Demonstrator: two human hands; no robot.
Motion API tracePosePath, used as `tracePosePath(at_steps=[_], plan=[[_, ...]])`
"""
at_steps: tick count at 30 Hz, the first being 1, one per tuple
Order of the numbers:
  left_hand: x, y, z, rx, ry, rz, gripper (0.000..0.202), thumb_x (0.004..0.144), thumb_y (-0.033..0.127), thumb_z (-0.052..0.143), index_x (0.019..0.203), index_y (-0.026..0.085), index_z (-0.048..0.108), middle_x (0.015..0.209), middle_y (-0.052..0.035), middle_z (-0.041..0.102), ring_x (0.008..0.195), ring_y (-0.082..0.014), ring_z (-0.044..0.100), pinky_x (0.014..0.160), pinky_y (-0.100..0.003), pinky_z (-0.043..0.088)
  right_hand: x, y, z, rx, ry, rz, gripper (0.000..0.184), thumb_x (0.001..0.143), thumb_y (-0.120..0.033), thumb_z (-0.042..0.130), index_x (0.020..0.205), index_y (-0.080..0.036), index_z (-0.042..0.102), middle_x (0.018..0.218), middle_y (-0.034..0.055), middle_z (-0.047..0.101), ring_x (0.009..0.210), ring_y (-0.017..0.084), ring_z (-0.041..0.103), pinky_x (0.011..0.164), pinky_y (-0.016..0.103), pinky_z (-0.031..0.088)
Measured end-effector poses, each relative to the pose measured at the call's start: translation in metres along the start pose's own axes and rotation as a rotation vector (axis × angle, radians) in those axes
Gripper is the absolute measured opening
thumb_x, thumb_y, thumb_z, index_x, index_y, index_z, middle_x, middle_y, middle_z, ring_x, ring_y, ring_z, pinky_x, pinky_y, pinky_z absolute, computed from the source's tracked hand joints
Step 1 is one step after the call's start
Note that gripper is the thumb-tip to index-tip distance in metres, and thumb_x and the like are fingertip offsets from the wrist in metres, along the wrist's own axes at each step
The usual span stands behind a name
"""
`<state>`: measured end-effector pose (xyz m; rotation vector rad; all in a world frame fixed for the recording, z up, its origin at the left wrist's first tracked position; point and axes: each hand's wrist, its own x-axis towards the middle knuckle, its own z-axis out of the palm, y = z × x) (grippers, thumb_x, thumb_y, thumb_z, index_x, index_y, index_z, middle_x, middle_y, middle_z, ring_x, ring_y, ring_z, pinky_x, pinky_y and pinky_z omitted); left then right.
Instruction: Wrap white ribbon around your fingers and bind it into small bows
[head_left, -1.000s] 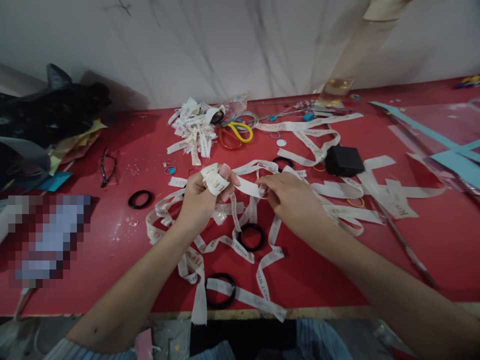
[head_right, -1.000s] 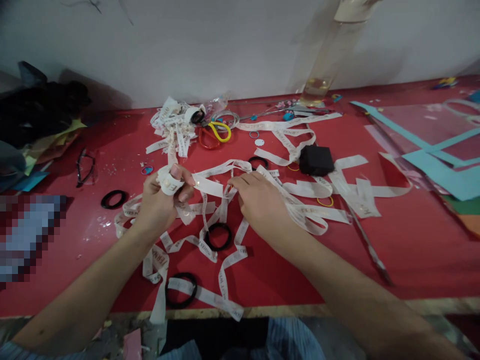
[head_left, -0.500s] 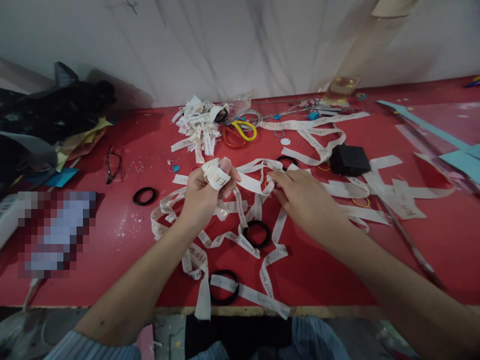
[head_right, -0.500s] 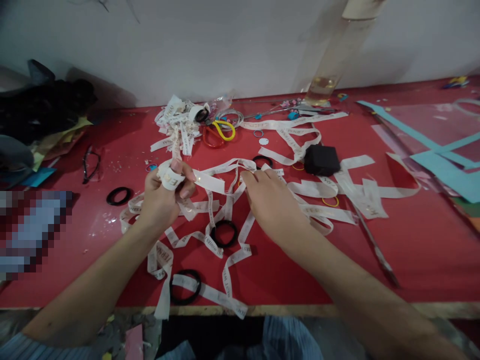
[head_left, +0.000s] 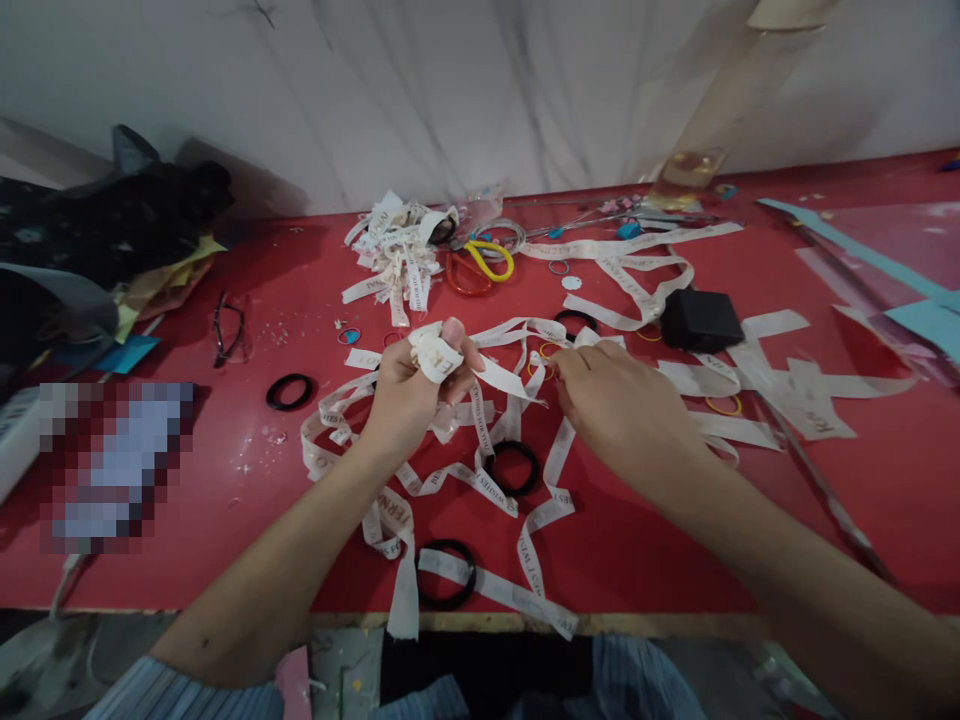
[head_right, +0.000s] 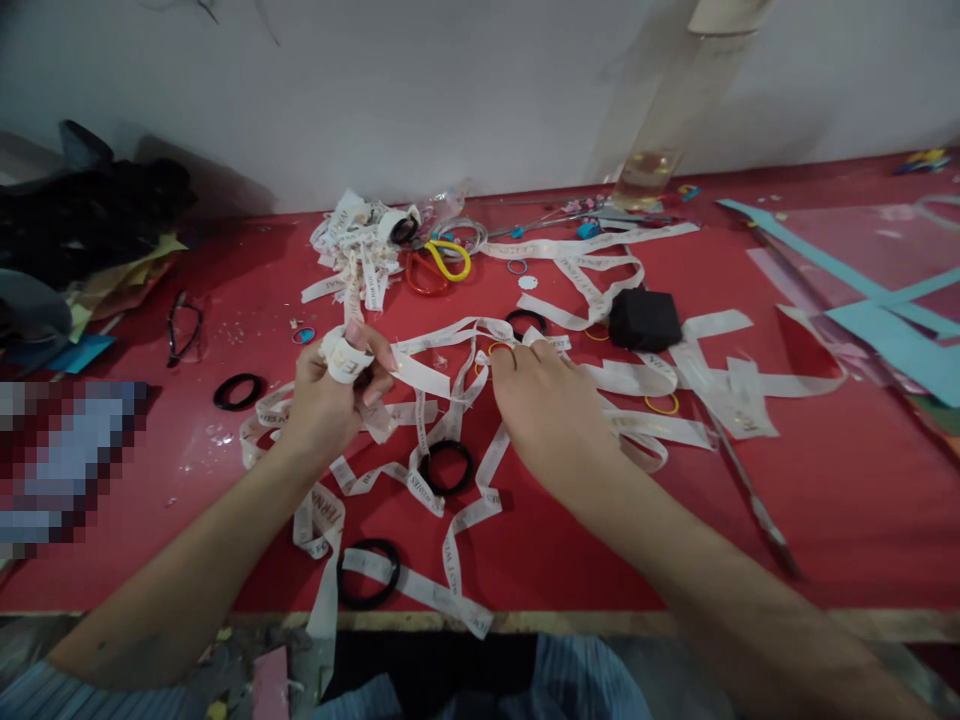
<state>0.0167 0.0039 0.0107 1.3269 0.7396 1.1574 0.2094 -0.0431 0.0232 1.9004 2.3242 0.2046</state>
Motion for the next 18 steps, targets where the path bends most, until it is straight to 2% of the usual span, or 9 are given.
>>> tracePosePath(at_steps=[4,8,13,18], plan=[[-0.001,0.001,0.001,-0.023,0.025,0.002,0.039,0.091,0.048,0.061,0.066,0.019,0.061,0.045,0.0049,0.041,0.040,-0.0055,0.035,0.041,-0.019,0.027,0.003,-0.001,0.002,0.038,0.009,-0.034,0.021,0.094,-0.012,0.047,0.104,-0.016,0.065,0.101,0.0108,0.068,0.100,0.028,0.062,0.067,0.033,0.040],[-0.002,0.002,0.002,-0.022,0.019,0.002,0.041,0.090,0.049,0.061,0.064,0.018,0.060,0.043,0.0049,0.042,0.038,-0.0055,0.037,0.039,-0.019,0.030,0.003,-0.007,-0.001,-0.017,0.001,-0.091,0.025,0.091,-0.006,0.045,0.095,-0.013,0.069,0.098,0.0137,0.069,0.098,0.030,0.064,0.066,0.035,0.043],[-0.002,0.003,0.001,0.019,0.050,0.002,0.043,0.090,0.052,0.061,0.063,0.018,0.059,0.042,0.0051,0.042,0.037,-0.0058,0.037,0.037,-0.020,0.029,-0.001,-0.018,-0.008,-0.121,0.040,-0.138,0.036,0.087,0.001,0.038,0.089,-0.012,0.071,0.084,0.0173,0.070,0.077,0.027,0.065,0.056,0.034,0.043],[-0.002,0.002,0.000,0.020,0.070,0.000,0.040,0.090,0.050,0.062,0.065,0.018,0.060,0.041,0.0058,0.040,0.038,-0.0057,0.038,0.038,-0.019,0.030,-0.004,-0.022,-0.011,-0.143,0.014,-0.148,0.034,0.083,0.005,0.042,0.092,-0.011,0.071,0.090,0.0182,0.072,0.080,0.027,0.067,0.056,0.034,0.045]])
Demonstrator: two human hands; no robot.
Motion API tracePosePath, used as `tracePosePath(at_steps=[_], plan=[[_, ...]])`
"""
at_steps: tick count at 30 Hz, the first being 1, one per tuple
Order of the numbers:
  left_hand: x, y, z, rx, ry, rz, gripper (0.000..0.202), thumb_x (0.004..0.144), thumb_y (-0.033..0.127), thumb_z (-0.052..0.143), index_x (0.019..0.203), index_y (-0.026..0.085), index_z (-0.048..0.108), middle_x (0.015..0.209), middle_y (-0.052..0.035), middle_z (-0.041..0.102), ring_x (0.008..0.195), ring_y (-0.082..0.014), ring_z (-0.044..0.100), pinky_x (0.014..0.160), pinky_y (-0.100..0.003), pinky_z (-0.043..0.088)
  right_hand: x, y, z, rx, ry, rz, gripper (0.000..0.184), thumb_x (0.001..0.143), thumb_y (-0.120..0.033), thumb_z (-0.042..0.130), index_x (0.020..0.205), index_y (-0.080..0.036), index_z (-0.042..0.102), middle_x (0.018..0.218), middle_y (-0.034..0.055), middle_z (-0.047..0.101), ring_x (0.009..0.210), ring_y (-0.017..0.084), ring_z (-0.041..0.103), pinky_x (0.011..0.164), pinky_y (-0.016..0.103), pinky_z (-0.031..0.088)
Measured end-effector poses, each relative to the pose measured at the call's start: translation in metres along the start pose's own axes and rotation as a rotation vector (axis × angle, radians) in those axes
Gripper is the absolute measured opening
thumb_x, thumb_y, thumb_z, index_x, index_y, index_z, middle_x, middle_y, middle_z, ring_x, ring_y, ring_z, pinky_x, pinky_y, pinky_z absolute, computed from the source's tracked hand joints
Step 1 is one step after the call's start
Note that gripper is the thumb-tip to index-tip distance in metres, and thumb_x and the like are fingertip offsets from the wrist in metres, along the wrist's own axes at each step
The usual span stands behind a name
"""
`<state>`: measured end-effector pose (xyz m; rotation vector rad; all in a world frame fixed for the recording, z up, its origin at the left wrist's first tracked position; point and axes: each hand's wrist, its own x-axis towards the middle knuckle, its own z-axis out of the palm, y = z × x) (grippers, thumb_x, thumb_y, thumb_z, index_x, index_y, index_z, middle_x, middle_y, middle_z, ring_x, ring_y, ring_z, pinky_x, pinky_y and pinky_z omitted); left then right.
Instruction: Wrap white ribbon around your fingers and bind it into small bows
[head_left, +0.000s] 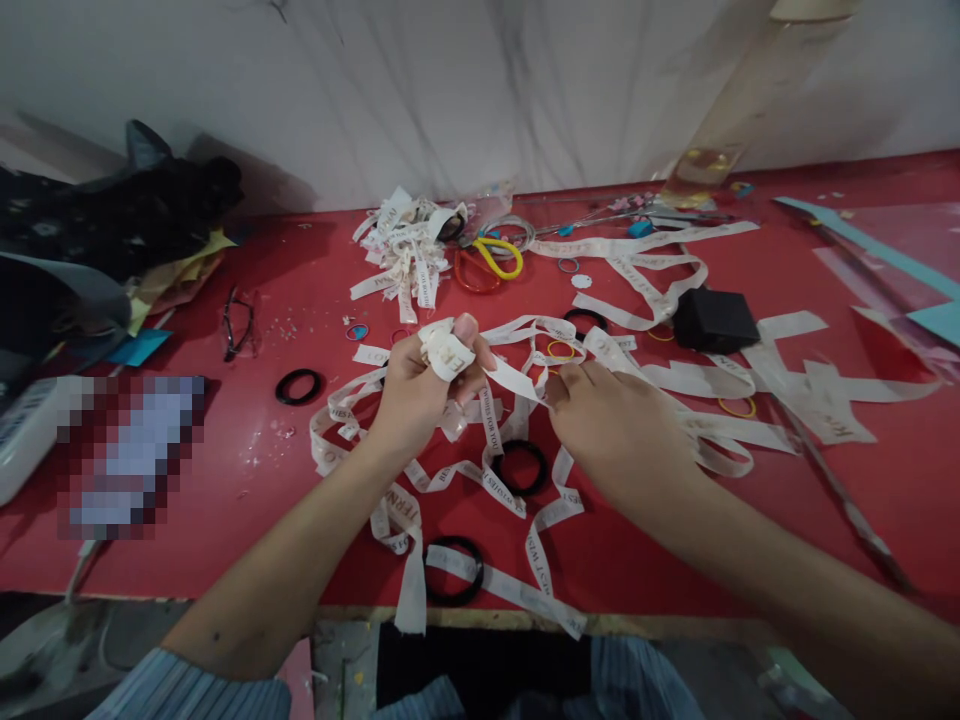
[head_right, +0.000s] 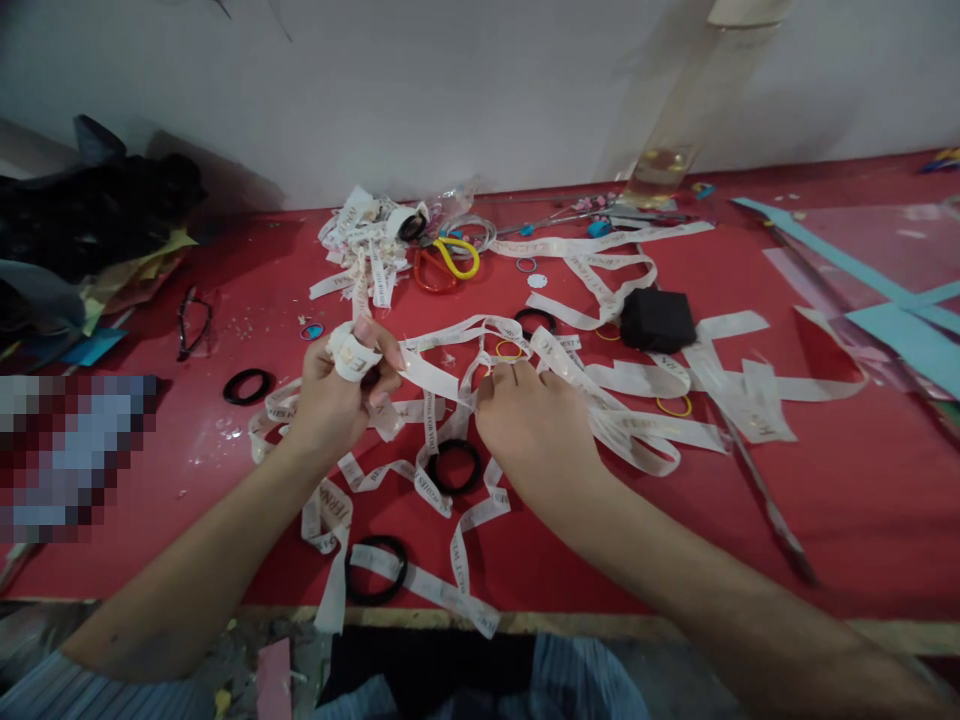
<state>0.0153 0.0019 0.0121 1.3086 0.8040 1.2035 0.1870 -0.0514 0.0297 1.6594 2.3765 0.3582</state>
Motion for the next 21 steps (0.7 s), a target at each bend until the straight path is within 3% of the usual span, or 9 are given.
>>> tracePosePath(at_steps=[4,9,14,21], plan=[[0.001,-0.002,-0.001,-0.006,0.006,0.036,0.042,0.091,0.048,0.060,0.063,0.018,0.057,0.042,0.0052,0.043,0.038,-0.0049,0.037,0.038,-0.019,0.027,0.003,0.006,0.006,0.091,-0.070,0.069,0.027,0.088,-0.002,0.045,0.096,-0.011,0.069,0.097,0.0152,0.070,0.090,0.029,0.067,0.061,0.035,0.046],[0.002,-0.001,-0.002,0.007,0.021,0.004,0.043,0.090,0.051,0.061,0.063,0.018,0.057,0.041,0.0052,0.043,0.037,-0.0051,0.035,0.037,-0.019,0.024,0.003,0.014,0.014,0.224,0.003,0.053,0.016,0.090,-0.012,0.052,0.097,-0.015,0.067,0.105,0.0110,0.068,0.099,0.026,0.065,0.061,0.033,0.041],[0.003,0.000,-0.002,-0.003,-0.013,0.005,0.045,0.090,0.052,0.061,0.060,0.018,0.055,0.042,0.0052,0.042,0.036,-0.0045,0.036,0.039,-0.020,0.028,-0.003,0.013,0.010,0.113,-0.063,0.050,0.021,0.089,-0.006,0.049,0.092,-0.013,0.067,0.094,0.0122,0.069,0.085,0.026,0.066,0.057,0.032,0.036],[0.001,-0.001,0.001,0.001,-0.014,-0.009,0.045,0.089,0.052,0.061,0.060,0.018,0.057,0.041,0.0051,0.043,0.036,-0.0049,0.036,0.038,-0.020,0.028,-0.006,0.023,0.006,0.169,-0.175,0.037,0.010,0.088,-0.018,0.058,0.087,-0.013,0.066,0.088,0.0122,0.070,0.080,0.028,0.068,0.053,0.031,0.030]])
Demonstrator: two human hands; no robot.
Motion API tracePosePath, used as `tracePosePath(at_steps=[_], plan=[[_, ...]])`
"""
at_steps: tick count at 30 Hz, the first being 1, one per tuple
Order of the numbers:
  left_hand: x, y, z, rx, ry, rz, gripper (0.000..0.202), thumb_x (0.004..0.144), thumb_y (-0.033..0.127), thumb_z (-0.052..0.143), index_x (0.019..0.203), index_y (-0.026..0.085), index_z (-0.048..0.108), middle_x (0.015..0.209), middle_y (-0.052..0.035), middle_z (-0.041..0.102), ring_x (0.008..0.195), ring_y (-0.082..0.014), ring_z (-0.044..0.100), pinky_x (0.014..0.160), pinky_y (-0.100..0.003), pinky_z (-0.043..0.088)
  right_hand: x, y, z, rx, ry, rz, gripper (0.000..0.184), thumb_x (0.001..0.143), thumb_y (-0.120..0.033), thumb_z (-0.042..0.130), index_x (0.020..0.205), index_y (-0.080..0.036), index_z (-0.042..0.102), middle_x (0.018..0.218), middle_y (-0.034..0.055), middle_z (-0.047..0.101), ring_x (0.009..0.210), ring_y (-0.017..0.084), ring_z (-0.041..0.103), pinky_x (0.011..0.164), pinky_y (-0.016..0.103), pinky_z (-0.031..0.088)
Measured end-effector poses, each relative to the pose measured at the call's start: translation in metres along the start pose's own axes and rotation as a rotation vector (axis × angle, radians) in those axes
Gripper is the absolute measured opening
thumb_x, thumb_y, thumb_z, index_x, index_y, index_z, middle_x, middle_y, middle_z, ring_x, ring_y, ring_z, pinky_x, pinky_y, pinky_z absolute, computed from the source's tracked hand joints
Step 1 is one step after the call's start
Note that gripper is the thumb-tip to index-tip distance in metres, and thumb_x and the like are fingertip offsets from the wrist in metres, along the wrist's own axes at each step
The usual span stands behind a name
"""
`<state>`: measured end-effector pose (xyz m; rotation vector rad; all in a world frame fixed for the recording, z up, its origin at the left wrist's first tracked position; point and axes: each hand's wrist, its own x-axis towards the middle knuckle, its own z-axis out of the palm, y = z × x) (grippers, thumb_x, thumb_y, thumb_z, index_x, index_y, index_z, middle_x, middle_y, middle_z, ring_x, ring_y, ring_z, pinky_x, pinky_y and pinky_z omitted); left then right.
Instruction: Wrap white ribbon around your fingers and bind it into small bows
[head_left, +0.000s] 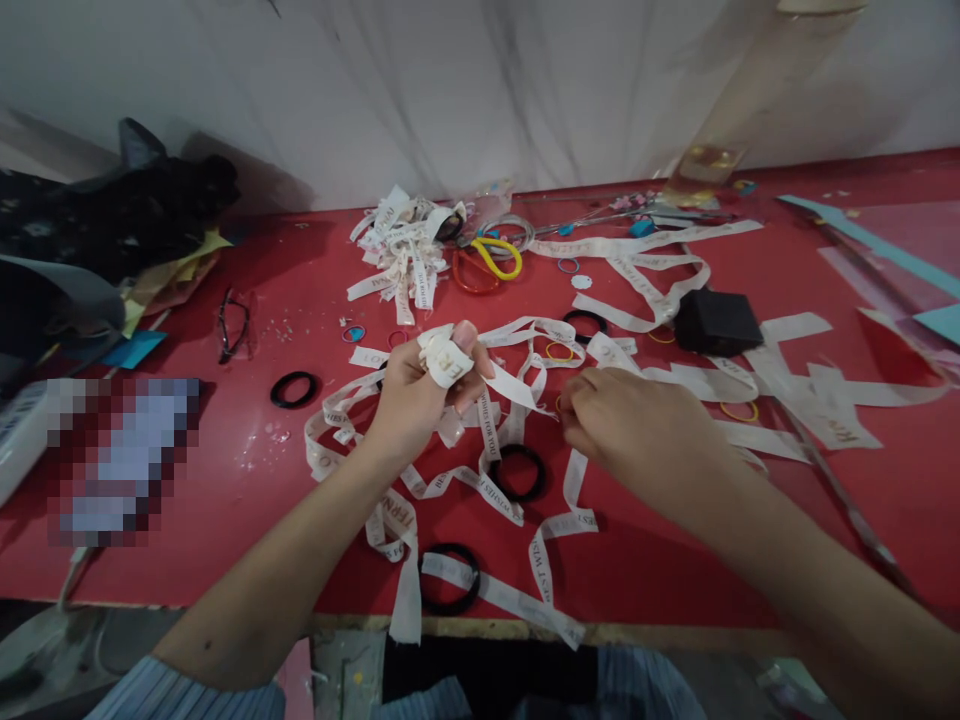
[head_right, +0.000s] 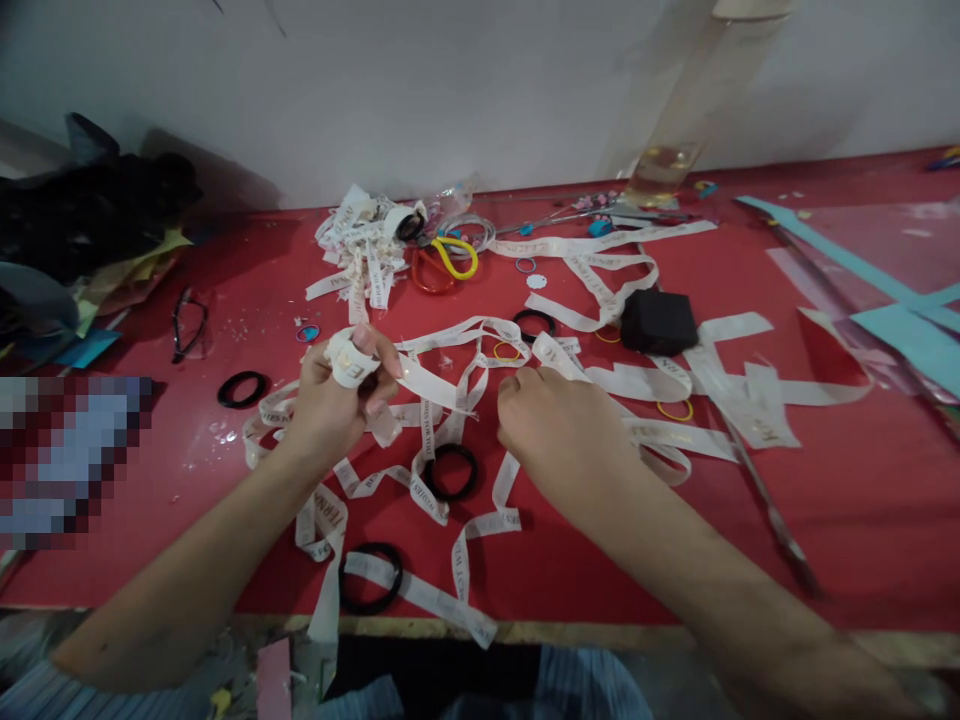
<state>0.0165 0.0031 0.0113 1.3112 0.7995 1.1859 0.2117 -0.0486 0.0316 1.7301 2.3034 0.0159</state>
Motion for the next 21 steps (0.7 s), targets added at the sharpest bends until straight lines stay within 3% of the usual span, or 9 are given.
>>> tracePosePath(at_steps=[3,8,14,17,21], plan=[[-0.002,0.000,0.001,-0.032,-0.042,-0.015,0.044,0.090,0.051,0.061,0.061,0.018,0.058,0.042,0.0051,0.045,0.035,-0.0046,0.035,0.037,-0.019,0.028,0.004,0.003,-0.001,0.071,-0.022,-0.020,0.012,0.088,-0.022,0.057,0.083,-0.015,0.066,0.085,0.0107,0.071,0.078,0.027,0.068,0.053,0.031,0.027],[-0.003,0.001,0.001,-0.041,-0.017,-0.043,0.039,0.090,0.047,0.062,0.063,0.019,0.059,0.042,0.0055,0.044,0.034,-0.0047,0.035,0.034,-0.017,0.026,0.008,0.000,-0.004,0.138,0.023,-0.038,0.009,0.085,-0.016,0.057,0.080,-0.016,0.064,0.086,0.0103,0.072,0.077,0.024,0.067,0.054,0.030,0.027],[-0.001,0.002,0.000,-0.022,-0.009,-0.037,0.041,0.090,0.048,0.061,0.062,0.018,0.057,0.042,0.0056,0.043,0.037,-0.0046,0.036,0.039,-0.017,0.030,0.007,-0.005,-0.001,0.270,0.071,-0.019,0.014,0.089,-0.016,0.052,0.098,-0.016,0.063,0.084,0.0083,0.072,0.076,0.024,0.067,0.059,0.030,0.034],[0.000,0.002,-0.001,0.006,0.016,-0.026,0.042,0.090,0.048,0.061,0.062,0.018,0.054,0.045,0.0056,0.044,0.038,-0.0047,0.036,0.040,-0.018,0.032,0.009,-0.005,0.003,0.570,0.099,0.000,0.018,0.086,-0.014,0.053,0.102,-0.017,0.062,0.094,0.0071,0.073,0.083,0.022,0.066,0.066,0.029,0.040],[0.000,0.002,0.000,0.032,0.032,-0.002,0.045,0.089,0.047,0.063,0.057,0.018,0.048,0.044,0.0056,0.043,0.039,-0.0056,0.039,0.041,-0.018,0.034,0.016,-0.004,0.006,1.251,0.167,-0.038,0.008,0.084,-0.021,0.059,0.091,-0.018,0.062,0.092,0.0032,0.070,0.085,0.016,0.065,0.074,0.026,0.046]])
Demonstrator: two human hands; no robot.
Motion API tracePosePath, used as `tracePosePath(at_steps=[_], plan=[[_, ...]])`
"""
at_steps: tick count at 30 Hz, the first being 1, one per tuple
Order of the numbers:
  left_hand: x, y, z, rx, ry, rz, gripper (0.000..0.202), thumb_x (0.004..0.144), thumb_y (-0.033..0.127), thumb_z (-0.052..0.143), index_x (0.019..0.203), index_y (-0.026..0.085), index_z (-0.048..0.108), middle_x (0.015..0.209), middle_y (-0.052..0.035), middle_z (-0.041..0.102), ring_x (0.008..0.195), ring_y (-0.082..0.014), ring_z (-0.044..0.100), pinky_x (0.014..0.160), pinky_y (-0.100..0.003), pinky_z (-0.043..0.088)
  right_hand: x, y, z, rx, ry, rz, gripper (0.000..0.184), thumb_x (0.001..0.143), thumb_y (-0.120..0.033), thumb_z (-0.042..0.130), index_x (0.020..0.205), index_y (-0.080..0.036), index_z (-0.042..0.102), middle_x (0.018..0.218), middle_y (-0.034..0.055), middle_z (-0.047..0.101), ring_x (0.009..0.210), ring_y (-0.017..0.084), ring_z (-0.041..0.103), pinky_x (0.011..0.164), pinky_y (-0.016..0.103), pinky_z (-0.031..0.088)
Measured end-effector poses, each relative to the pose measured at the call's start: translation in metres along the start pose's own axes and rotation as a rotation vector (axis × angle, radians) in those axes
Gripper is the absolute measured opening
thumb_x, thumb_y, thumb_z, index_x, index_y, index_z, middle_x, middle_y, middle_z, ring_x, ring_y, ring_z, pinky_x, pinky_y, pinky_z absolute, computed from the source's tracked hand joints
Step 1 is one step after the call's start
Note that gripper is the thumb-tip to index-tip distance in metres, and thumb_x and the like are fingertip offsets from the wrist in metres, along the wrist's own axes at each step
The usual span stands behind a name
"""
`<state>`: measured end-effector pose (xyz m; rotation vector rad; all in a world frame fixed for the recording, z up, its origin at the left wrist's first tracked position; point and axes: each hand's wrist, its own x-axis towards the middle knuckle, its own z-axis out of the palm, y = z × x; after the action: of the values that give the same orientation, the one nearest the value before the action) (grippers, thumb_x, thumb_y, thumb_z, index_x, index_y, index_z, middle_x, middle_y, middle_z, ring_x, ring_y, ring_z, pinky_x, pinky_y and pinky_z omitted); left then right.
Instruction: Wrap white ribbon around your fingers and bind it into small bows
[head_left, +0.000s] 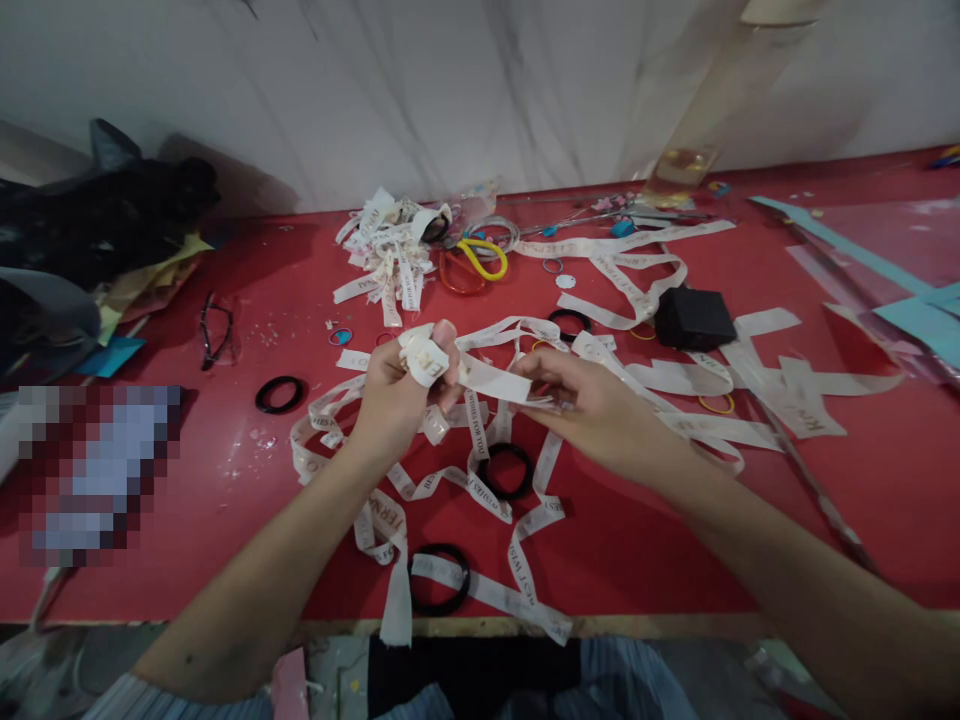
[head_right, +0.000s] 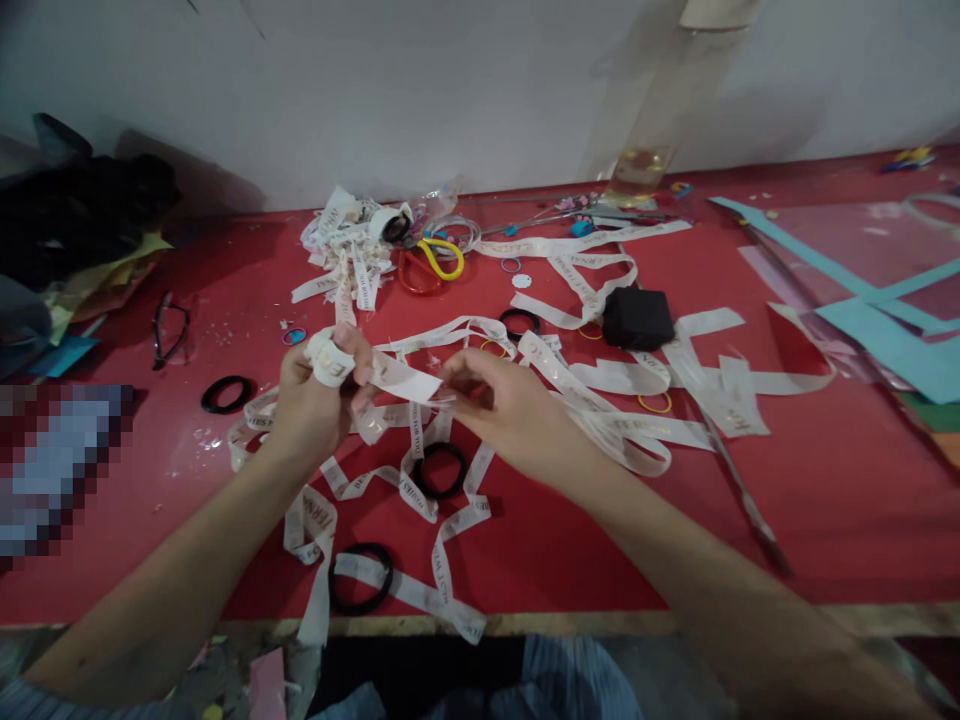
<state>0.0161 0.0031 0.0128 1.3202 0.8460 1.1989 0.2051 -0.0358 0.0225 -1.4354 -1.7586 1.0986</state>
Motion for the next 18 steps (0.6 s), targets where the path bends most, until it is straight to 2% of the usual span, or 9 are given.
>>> tracePosePath(at_steps=[2,4,7,10,14,18], plan=[[0.000,0.001,0.001,0.032,-0.012,-0.008,0.045,0.087,0.045,0.065,0.056,0.018,0.045,0.045,0.0050,0.044,0.040,-0.0062,0.041,0.042,-0.019,0.033,0.002,0.001,0.000,0.267,0.014,0.048,0.014,0.082,-0.030,0.065,0.088,-0.017,0.063,0.088,0.0023,0.068,0.082,0.015,0.064,0.074,0.026,0.048],[0.001,0.003,0.000,0.139,-0.006,0.021,0.044,0.084,0.041,0.067,0.055,0.018,0.044,0.049,0.0038,0.048,0.043,-0.0068,0.042,0.043,-0.020,0.032,0.004,0.002,0.001,0.455,0.040,0.112,0.018,0.079,-0.031,0.071,0.088,-0.016,0.065,0.087,0.0018,0.068,0.079,0.013,0.063,0.073,0.025,0.049],[0.000,0.003,-0.002,0.430,-0.042,0.157,0.039,0.083,0.032,0.066,0.053,0.016,0.046,0.050,0.0028,0.049,0.047,-0.0079,0.042,0.049,-0.022,0.030,0.003,0.002,0.002,0.666,0.040,0.209,0.020,0.075,-0.028,0.075,0.089,-0.016,0.069,0.090,0.0029,0.071,0.077,0.012,0.064,0.073,0.026,0.050],[-0.001,0.000,-0.005,0.722,-0.073,0.296,0.034,0.080,0.023,0.061,0.052,0.016,0.044,0.047,0.0039,0.042,0.046,-0.0080,0.034,0.051,-0.024,0.024,0.002,0.002,0.003,0.810,0.044,0.302,0.019,0.075,-0.029,0.075,0.090,-0.017,0.074,0.097,0.0055,0.074,0.082,0.014,0.067,0.073,0.026,0.052],[0.000,-0.006,-0.007,0.917,-0.088,0.408,0.027,0.075,0.015,0.057,0.054,0.017,0.040,0.051,0.0040,0.039,0.049,-0.0088,0.032,0.052,-0.025,0.021,0.001,0.001,0.003,0.798,0.032,0.275,0.027,0.082,-0.039,0.072,0.099,-0.018,0.077,0.106,0.0076,0.075,0.088,0.014,0.068,0.075,0.026,0.054],[-0.001,-0.006,-0.006,1.026,-0.116,0.383,0.021,0.077,0.015,0.055,0.058,0.017,0.048,0.055,0.0015,0.050,0.051,-0.0107,0.040,0.054,-0.026,0.025,0.000,0.001,0.004,0.630,0.051,0.177,0.035,0.070,-0.032,0.084,0.103,-0.022,0.076,0.112,0.0038,0.074,0.098,0.016,0.068,0.087,0.028,0.053]])
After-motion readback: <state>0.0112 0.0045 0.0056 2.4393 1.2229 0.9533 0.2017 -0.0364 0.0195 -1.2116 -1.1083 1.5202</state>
